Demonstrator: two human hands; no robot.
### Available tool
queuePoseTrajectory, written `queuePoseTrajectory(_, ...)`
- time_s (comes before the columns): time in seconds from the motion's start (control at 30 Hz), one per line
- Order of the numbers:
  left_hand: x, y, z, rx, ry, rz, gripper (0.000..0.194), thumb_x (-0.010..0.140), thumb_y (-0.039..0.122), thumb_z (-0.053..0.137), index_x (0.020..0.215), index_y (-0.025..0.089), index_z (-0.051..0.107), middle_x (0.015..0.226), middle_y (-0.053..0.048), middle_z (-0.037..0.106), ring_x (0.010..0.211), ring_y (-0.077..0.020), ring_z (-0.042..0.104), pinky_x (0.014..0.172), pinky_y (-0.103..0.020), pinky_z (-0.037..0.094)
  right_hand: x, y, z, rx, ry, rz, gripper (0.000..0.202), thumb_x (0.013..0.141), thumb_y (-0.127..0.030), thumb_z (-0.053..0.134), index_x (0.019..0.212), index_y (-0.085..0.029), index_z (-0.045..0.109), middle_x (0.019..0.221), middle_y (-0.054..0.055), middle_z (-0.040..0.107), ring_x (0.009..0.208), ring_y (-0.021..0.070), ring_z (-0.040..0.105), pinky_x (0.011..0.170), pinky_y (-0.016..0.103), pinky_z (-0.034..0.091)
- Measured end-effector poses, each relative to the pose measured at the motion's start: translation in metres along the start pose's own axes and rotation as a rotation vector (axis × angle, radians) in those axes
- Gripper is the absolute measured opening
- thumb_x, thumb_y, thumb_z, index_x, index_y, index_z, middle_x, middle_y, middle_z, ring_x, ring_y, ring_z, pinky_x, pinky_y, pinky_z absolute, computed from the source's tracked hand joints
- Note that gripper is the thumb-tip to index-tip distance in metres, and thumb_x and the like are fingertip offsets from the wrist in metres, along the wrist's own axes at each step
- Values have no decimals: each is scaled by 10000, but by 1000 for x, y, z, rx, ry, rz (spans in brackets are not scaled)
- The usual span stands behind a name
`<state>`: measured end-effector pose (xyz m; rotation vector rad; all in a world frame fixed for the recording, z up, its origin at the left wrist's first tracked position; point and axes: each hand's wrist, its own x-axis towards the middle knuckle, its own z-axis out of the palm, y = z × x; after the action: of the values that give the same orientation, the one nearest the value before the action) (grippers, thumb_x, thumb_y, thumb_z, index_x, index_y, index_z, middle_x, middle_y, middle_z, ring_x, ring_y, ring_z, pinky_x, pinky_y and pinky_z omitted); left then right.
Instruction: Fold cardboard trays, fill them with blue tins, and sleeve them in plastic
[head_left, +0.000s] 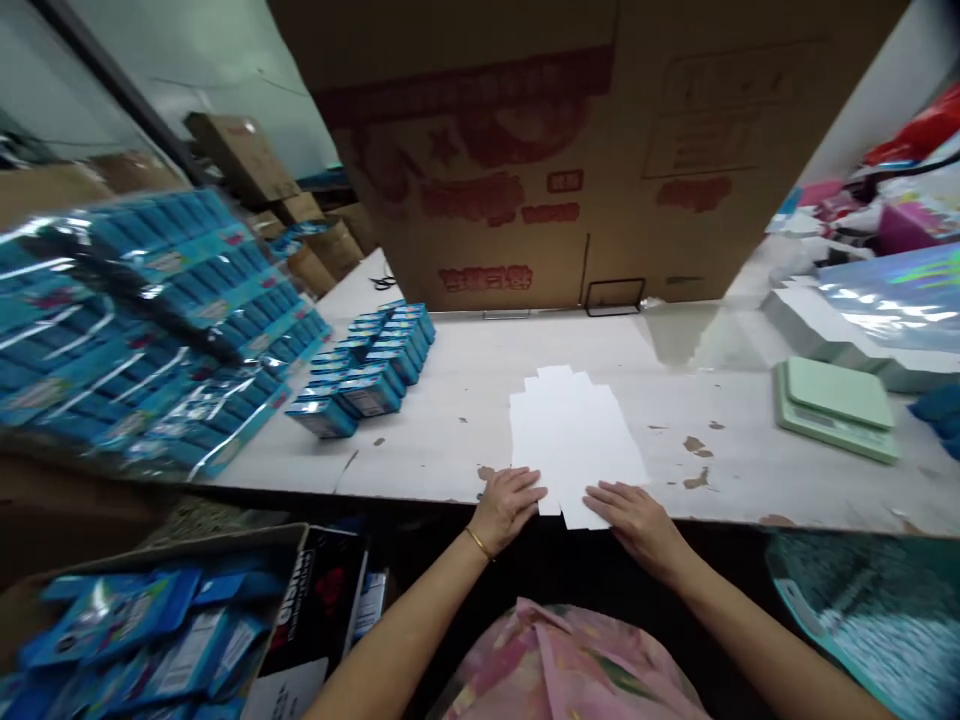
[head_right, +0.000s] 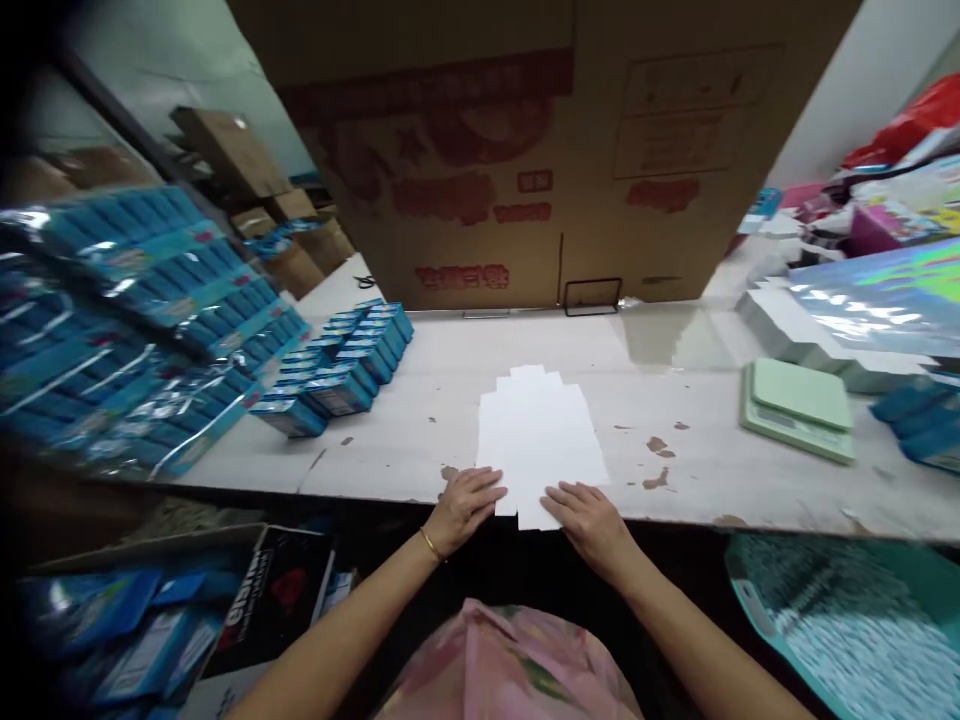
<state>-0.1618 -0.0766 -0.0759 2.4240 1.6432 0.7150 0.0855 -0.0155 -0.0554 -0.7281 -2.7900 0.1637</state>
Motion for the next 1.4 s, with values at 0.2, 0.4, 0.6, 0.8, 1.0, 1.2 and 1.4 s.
queuePoseTrajectory(0.2,-11,-6,-38,-25,174,-153,205,832,210,411,846,174,613,944,-67,635,954,-165,521,797,-338,417,28,-42,17,76,141,-134,415,805,-87,340,1154,-206,532,1131,61,582,1007,184,547,817,329,470)
queuePoseTrajectory(0.4,2,9,-58,339,-293,-49,147,771,144,471,676,142,583,722,-62,586,811,-197,492,654,-359,369,40,-56,31,16,133,-260,475,758,-70,373,1192,-218,497,1150,71,568,1031,214,533,784,348,481)
queuePoseTrajectory(0.6,7,5,-66,391,-414,-79,119,780,140,468,769,179,580,819,-37,570,839,-175,453,639,-321,322,26,5,28,21,171,-327,424,792,-194,437,1213,-245,463,1166,49,555,1078,199,490,824,335,447)
queuePoseTrajectory(0.8,6,5,-68,354,-437,-123,139,792,168,450,739,175,579,833,-35,574,848,-182,453,637,-321,331,40,11,6,83,168,-296,246,834,-179,413,999,-230,588,984,49,619,904,170,533,754,306,425)
queuePoseTrajectory(1.0,17,5,-64,304,-375,-197,243,835,237,379,738,175,592,829,-45,585,845,-188,480,620,-307,370,98,-26,-40,-109,52,-189,236,729,-17,428,694,-171,603,700,46,594,696,165,493,638,293,324)
queuePoseTrajectory(1.2,18,-3,-74,268,-359,-286,236,824,225,399,742,172,614,815,-52,600,825,-183,506,652,-288,412,119,-28,-39,-183,-197,-155,207,678,0,475,590,-165,566,633,34,571,654,162,476,621,292,272)
queuePoseTrajectory(1.4,19,-3,-81,166,-305,-287,255,836,260,405,758,169,630,815,-55,614,835,-169,502,721,-276,416,102,-16,-21,-98,-269,-199,139,746,-89,491,673,-165,581,730,25,586,712,147,471,663,278,291)
